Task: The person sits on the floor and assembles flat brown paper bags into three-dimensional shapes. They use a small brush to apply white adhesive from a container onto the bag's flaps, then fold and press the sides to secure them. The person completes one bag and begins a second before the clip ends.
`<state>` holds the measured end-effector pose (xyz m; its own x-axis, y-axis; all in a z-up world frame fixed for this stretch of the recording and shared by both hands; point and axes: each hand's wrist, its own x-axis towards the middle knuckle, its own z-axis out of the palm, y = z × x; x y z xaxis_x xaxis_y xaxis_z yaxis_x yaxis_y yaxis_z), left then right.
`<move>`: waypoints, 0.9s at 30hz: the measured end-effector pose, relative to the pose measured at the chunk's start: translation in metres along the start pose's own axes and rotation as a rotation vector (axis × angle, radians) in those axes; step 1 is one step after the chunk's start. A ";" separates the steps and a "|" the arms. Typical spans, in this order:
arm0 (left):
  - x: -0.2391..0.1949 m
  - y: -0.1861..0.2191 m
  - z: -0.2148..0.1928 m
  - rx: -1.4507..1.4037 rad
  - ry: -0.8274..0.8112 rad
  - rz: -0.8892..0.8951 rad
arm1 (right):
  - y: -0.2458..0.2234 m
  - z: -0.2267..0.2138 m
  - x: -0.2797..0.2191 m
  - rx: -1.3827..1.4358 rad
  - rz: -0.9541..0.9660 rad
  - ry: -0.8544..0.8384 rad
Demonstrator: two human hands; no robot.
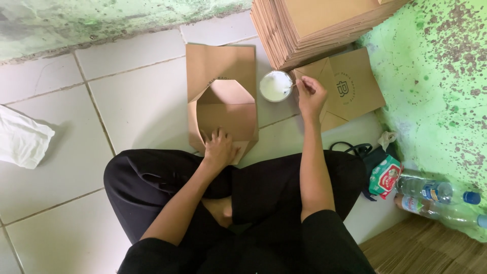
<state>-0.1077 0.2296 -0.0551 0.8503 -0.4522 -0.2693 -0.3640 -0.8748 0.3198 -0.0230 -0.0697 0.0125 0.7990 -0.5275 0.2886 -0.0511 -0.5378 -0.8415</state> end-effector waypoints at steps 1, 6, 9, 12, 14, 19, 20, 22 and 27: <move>0.001 0.002 0.000 0.000 0.001 -0.001 | 0.002 0.000 0.001 0.001 -0.001 -0.001; -0.016 0.020 -0.060 0.085 -0.149 -0.100 | 0.005 0.003 0.003 0.069 0.021 0.021; -0.019 0.024 -0.084 0.123 -0.212 -0.140 | 0.007 0.003 0.004 0.104 0.039 0.025; -0.019 0.023 -0.094 0.108 -0.214 -0.141 | 0.007 0.004 0.006 0.102 0.027 0.047; -0.013 0.020 -0.086 0.133 -0.230 -0.134 | 0.014 0.006 0.008 0.092 0.038 0.066; -0.004 0.015 -0.049 0.162 -0.218 -0.113 | 0.034 0.008 0.010 0.076 0.082 0.101; -0.006 0.016 -0.042 0.180 -0.189 -0.101 | 0.041 0.008 0.010 0.068 0.097 0.108; -0.005 0.019 -0.025 0.202 -0.161 -0.091 | 0.053 0.010 0.009 0.063 0.115 0.116; -0.017 0.037 -0.048 0.155 -0.130 -0.116 | 0.044 0.013 0.009 0.024 0.105 0.122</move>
<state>-0.1175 0.2128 0.0049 0.8376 -0.3568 -0.4137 -0.3291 -0.9340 0.1390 -0.0105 -0.0895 -0.0283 0.7116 -0.6563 0.2506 -0.1147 -0.4605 -0.8802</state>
